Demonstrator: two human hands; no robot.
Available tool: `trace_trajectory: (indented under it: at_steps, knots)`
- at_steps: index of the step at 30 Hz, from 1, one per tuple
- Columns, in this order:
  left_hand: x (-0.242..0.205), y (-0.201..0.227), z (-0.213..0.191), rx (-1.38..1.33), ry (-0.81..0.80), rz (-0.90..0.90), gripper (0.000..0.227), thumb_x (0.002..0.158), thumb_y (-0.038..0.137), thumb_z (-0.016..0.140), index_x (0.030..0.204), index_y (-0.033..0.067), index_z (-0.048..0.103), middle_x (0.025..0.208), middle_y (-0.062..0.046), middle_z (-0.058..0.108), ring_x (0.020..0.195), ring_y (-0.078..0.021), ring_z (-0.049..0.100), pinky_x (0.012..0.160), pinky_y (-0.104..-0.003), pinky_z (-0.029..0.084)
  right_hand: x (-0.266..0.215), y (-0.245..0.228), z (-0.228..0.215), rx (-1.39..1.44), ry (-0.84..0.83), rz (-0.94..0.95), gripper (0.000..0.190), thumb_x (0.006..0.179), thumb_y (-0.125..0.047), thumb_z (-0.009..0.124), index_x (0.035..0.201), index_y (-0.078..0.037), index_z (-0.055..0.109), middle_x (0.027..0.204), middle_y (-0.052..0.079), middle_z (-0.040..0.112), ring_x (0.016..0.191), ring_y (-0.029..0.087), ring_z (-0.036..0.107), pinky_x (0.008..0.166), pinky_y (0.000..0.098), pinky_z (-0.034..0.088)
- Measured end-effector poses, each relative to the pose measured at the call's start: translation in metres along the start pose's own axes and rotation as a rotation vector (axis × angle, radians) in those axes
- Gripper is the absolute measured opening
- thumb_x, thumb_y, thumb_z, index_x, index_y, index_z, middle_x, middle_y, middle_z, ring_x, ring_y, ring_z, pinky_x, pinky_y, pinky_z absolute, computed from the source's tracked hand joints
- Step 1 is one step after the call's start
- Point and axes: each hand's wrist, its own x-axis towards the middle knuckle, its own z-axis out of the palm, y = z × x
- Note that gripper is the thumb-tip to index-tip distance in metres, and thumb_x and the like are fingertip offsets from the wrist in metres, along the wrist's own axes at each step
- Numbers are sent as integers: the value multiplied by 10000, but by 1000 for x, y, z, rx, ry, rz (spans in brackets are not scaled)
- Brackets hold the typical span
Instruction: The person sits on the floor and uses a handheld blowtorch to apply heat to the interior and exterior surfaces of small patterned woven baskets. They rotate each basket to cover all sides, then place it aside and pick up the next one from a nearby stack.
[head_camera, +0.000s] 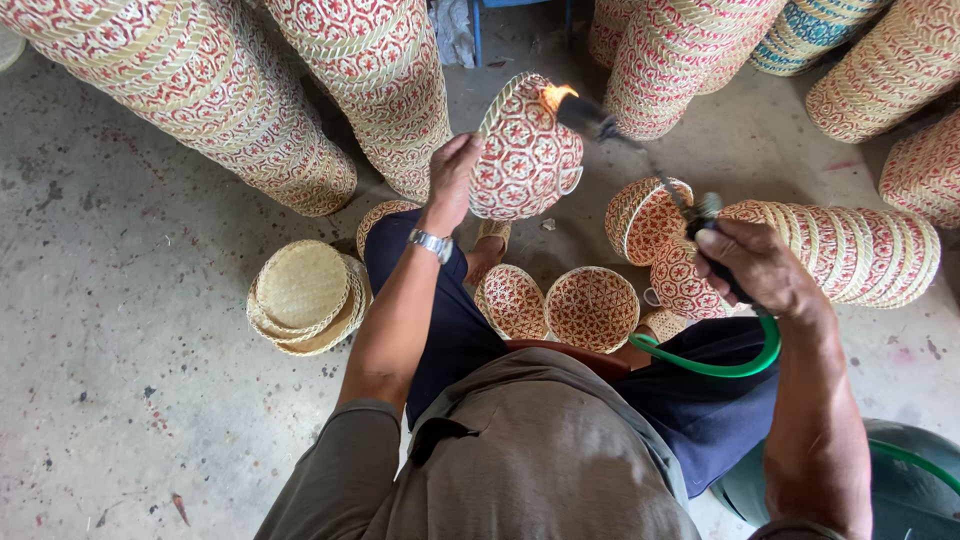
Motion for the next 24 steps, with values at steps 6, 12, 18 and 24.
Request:
trace_trajectory:
  at_steps: [6, 12, 18, 24]
  knots:
    - [-7, 4, -16, -228, 161, 182, 341, 1057, 189, 699, 1295, -47, 634, 1229, -121, 688, 1123, -184, 641, 1021, -367, 507, -12, 9, 21, 192, 95, -14, 259, 1052, -203, 552, 931, 18, 613, 678, 57, 556, 508, 127, 470, 414, 316, 386]
    - [-54, 56, -85, -466, 298, 380, 503, 1082, 151, 563, 1546, 51, 394, 1488, -74, 565, 1365, -201, 558, 1176, -432, 465, -22, 66, 2, 312, 318, -14, 267, 1163, -235, 546, 1073, 17, 554, 790, 78, 575, 625, 159, 494, 530, 303, 404]
    - [-133, 73, -181, -596, 403, 595, 461, 1142, 206, 487, 1577, 113, 370, 1499, -105, 555, 1359, -277, 569, 1164, -523, 503, -9, 124, -9, 414, 253, 129, 388, 1183, -448, 563, 1291, -79, 513, 941, 7, 569, 721, 105, 505, 618, 261, 419]
    - [-155, 25, -224, -704, 513, 604, 479, 1123, 263, 442, 1558, 80, 358, 1478, -143, 559, 1326, -290, 592, 1111, -522, 541, 3, 116, -7, 342, 207, 125, 414, 1186, -478, 555, 1262, -73, 515, 893, 8, 567, 726, 110, 504, 617, 263, 413]
